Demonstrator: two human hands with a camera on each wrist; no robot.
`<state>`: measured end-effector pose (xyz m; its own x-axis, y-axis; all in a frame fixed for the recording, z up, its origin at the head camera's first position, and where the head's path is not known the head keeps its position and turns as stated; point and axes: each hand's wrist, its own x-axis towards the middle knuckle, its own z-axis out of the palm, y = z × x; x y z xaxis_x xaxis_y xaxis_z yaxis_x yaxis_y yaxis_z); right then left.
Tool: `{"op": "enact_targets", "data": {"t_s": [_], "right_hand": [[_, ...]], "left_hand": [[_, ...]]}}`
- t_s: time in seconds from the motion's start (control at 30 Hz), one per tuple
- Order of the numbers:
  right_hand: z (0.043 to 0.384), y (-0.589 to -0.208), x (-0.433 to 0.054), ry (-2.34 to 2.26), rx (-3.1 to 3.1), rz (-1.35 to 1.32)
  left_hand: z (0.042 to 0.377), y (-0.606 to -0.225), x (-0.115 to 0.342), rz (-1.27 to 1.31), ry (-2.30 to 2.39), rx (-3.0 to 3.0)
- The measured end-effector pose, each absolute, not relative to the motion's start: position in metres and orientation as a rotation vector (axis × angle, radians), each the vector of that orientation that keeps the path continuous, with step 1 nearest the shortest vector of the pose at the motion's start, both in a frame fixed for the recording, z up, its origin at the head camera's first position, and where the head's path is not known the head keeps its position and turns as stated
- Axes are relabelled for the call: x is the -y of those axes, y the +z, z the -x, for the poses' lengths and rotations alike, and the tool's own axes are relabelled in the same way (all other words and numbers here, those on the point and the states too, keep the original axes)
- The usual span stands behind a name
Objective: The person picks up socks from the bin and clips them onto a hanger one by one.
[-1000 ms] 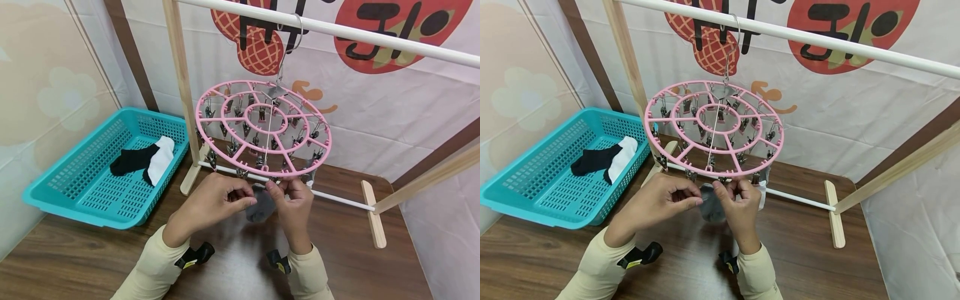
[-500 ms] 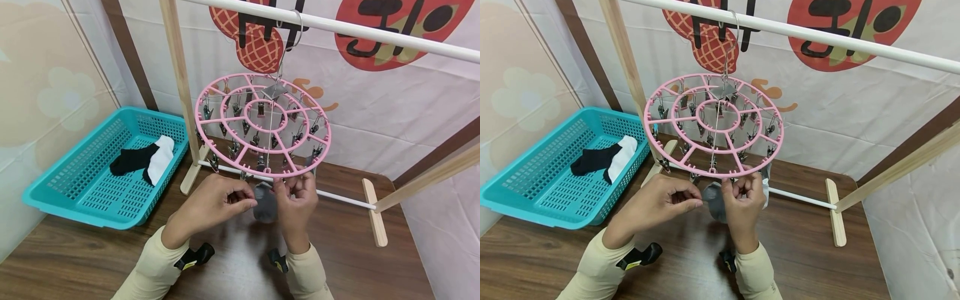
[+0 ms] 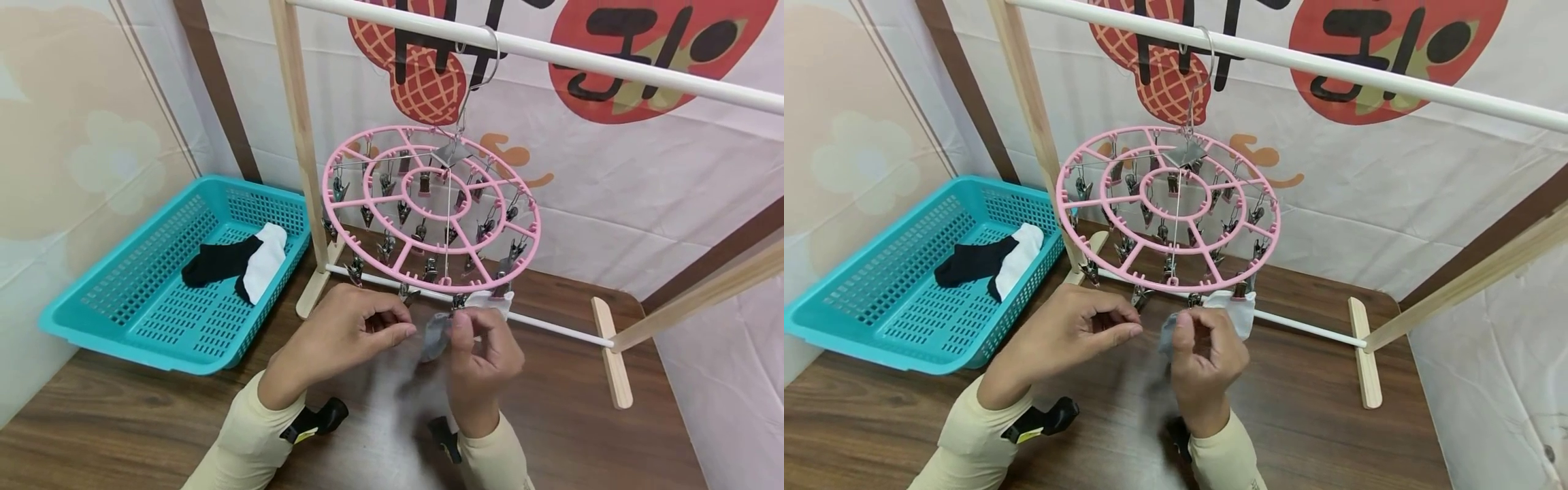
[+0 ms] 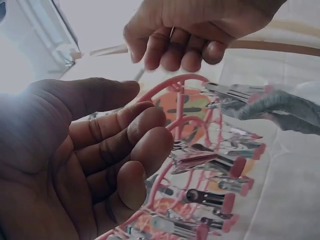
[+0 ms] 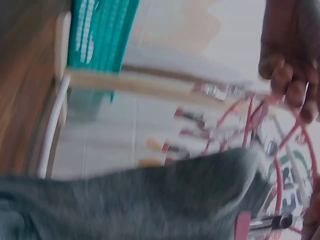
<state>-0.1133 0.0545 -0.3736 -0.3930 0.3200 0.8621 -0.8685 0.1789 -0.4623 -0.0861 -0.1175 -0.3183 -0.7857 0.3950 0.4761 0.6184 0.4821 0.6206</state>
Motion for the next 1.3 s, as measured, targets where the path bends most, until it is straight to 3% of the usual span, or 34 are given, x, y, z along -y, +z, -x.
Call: {"op": "enact_targets", "data": {"t_s": [0.17,0.37,0.77,1.3], "right_hand": [[0.103,-0.379,-0.043,1.577,1.611,-0.672],[0.099,-0.386,-0.036,1.641,1.953,-0.559],[0.112,-0.388,-0.041,2.459,1.872,-0.492],[0.113,-0.382,-0.042,2.449,1.76,-0.451]], "left_hand": [[0.08,-0.316,0.126,0.78,-1.217,2.386],[0.071,-0.311,0.141,0.607,-1.209,2.25],[0.074,-0.307,0.169,0.3,-1.068,2.205],[0.082,-0.31,0.222,-0.153,-0.993,2.74]]}}
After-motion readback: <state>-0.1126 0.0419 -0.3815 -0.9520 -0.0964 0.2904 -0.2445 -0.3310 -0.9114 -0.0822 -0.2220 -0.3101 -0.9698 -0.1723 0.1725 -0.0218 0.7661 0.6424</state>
